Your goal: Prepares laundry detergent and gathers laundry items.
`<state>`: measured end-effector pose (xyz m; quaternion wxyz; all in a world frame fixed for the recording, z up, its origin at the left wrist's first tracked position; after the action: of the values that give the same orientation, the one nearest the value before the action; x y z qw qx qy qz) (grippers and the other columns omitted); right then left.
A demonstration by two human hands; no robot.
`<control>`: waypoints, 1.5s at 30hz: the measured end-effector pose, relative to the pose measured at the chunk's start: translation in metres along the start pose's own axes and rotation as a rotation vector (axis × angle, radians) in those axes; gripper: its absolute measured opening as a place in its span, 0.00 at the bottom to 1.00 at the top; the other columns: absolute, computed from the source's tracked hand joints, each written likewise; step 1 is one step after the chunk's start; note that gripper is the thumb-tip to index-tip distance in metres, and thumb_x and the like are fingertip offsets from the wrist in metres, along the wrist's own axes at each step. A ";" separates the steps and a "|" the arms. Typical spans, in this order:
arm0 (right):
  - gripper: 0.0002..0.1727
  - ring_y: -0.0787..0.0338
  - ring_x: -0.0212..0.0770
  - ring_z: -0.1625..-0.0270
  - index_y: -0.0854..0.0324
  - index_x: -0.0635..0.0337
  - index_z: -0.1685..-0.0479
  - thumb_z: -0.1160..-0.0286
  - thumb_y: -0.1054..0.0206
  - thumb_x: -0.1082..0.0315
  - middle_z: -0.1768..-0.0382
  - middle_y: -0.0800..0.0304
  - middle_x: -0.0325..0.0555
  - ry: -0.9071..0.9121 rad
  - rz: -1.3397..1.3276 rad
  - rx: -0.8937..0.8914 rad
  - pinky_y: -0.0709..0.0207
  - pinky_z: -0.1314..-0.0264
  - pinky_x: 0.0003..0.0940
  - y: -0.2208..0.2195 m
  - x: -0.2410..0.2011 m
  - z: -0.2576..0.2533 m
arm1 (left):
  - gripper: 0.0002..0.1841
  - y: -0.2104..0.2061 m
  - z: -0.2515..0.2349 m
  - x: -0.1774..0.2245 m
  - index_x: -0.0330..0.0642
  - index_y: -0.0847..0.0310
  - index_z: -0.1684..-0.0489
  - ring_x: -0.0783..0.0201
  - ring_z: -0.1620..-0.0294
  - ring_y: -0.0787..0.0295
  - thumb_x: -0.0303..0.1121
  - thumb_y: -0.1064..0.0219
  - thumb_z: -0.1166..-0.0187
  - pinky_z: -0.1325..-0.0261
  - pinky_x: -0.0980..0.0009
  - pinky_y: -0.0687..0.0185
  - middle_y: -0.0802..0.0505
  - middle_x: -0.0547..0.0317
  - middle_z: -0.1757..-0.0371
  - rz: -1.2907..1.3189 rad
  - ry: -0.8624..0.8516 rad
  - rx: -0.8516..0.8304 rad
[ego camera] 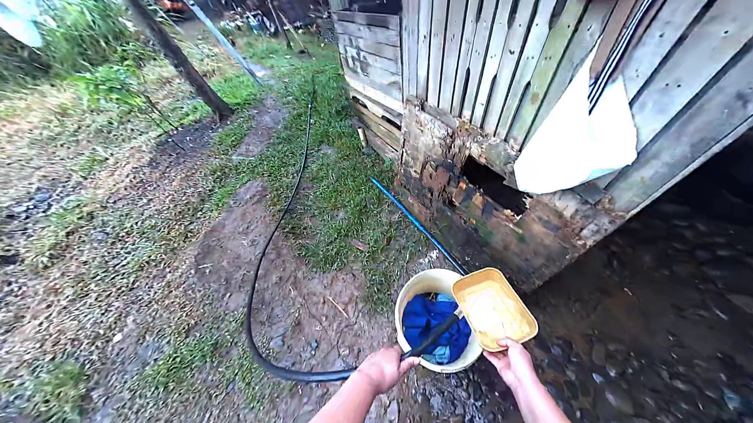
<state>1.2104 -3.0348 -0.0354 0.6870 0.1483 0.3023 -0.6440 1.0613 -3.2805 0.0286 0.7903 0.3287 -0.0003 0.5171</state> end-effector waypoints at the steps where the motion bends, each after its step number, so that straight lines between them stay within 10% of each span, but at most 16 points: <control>1: 0.25 0.17 0.57 0.40 0.38 0.65 0.21 0.18 0.49 0.77 0.31 0.27 0.67 0.000 0.013 0.003 0.18 0.45 0.52 0.002 0.002 0.000 | 0.42 -0.004 -0.002 -0.003 0.33 0.26 0.28 0.37 0.29 0.16 0.67 0.60 0.12 0.27 0.36 0.26 0.13 0.32 0.35 -0.016 0.002 -0.010; 38: 0.27 0.16 0.58 0.37 0.38 0.67 0.20 0.21 0.49 0.80 0.29 0.26 0.67 -0.145 -0.046 0.019 0.17 0.43 0.53 0.067 0.022 -0.009 | 0.39 -0.054 -0.008 0.039 0.32 0.27 0.25 0.34 0.34 0.15 0.63 0.58 0.10 0.30 0.35 0.26 0.13 0.28 0.40 -0.113 0.036 -0.105; 45: 0.27 0.21 0.58 0.30 0.35 0.68 0.21 0.21 0.46 0.78 0.25 0.28 0.67 -0.143 -0.177 0.023 0.22 0.37 0.56 0.111 0.004 -0.019 | 0.37 -0.065 -0.027 0.076 0.26 0.23 0.36 0.35 0.56 0.14 0.59 0.58 0.08 0.46 0.36 0.23 0.13 0.29 0.60 -0.191 -0.122 -0.014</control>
<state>1.3143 -3.0125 -0.0736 0.6454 0.0825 0.2572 -0.7145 1.1410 -3.2207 -0.0003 0.8367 0.3526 -0.0210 0.4185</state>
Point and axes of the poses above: each hand's wrist, its own z-axis away from the middle knuckle, its own y-axis out of the back of the hand, x = y × z, the point moved 1 cm from there along -z, towards the middle knuckle
